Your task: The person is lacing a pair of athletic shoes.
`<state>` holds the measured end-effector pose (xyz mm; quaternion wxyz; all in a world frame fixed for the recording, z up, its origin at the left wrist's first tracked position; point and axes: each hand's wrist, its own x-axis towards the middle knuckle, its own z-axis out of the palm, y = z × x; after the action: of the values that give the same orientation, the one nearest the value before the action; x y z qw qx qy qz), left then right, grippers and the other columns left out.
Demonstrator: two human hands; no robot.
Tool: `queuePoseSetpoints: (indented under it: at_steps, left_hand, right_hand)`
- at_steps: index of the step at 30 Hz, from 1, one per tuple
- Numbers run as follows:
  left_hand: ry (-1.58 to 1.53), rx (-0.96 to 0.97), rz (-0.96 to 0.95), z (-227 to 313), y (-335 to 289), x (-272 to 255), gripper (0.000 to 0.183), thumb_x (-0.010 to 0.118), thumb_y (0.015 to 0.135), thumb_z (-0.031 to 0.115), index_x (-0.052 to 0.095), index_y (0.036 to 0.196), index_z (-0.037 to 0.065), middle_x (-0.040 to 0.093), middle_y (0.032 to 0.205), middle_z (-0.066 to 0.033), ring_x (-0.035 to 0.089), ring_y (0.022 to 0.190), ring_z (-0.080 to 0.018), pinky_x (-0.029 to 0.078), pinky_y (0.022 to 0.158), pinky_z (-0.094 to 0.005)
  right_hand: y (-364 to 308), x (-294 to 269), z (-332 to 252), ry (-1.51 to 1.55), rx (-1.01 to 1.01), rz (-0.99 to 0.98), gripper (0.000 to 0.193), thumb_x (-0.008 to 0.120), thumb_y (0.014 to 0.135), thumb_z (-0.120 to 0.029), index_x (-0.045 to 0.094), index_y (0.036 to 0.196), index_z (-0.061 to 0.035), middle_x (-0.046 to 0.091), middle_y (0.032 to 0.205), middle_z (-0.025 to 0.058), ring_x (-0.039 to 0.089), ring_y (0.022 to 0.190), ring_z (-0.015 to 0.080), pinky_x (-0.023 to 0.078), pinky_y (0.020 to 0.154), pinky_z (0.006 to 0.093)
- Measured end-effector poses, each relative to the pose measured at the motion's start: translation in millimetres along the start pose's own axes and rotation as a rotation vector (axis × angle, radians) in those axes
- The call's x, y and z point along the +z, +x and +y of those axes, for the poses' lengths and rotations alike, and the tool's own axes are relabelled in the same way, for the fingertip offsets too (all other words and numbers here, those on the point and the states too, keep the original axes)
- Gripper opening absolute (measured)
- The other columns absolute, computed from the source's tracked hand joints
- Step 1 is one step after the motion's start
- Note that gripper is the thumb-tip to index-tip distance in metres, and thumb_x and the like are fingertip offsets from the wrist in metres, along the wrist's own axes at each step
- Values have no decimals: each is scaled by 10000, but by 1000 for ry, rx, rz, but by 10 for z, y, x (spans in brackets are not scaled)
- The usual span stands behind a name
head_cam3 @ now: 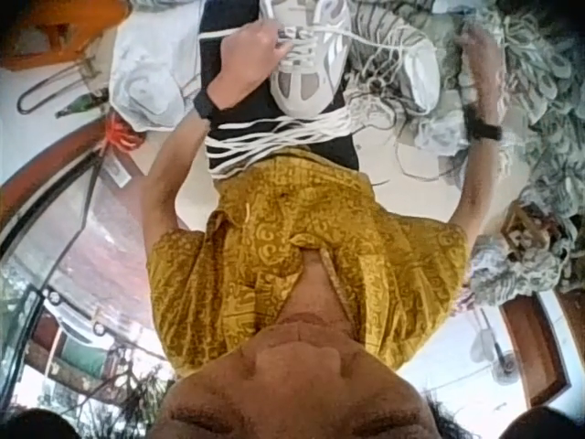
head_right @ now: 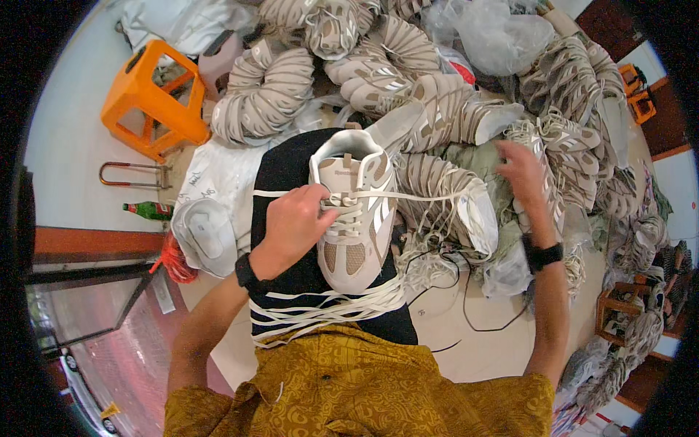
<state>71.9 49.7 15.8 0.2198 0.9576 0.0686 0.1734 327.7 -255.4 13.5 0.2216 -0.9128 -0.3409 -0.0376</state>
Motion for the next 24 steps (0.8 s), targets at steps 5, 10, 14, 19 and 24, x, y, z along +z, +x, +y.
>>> queuePoseSetpoints:
  at_steps: [5,10,14,19,24]
  left_hand:
    - [-55,-160,-50,15,55,117,118,624,687,119,574,779,64,572,660,-106,574,584,-286,449,518,-355]
    - [-250,-249,-49,-13,68,52,91,561,697,68,569,785,45,591,728,-126,582,645,-316,465,557,-367]
    - [-356,-94,42,-23,67,56,134,552,701,4,563,834,22,591,783,-136,583,653,-263,464,578,-334]
    - [-617,-237,72,-150,-22,-12,148,567,730,-15,564,876,12,590,755,-89,579,643,-145,457,577,-265]
    - [-391,-114,43,-145,-93,-31,202,589,725,6,559,922,35,573,696,-80,571,602,-177,456,550,-278]
  right_hand:
    - [181,581,-1745,567,-522,-210,233,666,603,-36,624,832,-38,600,764,66,557,762,213,443,660,300]
    - [244,805,-2261,405,-305,-381,305,674,588,-108,631,890,-102,612,755,68,581,688,219,457,606,311]
    - [218,918,-2291,347,-360,-269,331,670,580,-98,629,908,-113,619,730,67,593,644,226,462,581,316]
    - [203,904,-2175,722,-51,-459,397,666,583,-20,619,972,-84,580,636,18,524,573,78,423,542,227]
    - [188,903,-2141,712,-139,-413,374,679,587,14,624,953,-40,549,626,4,486,572,51,407,533,203]
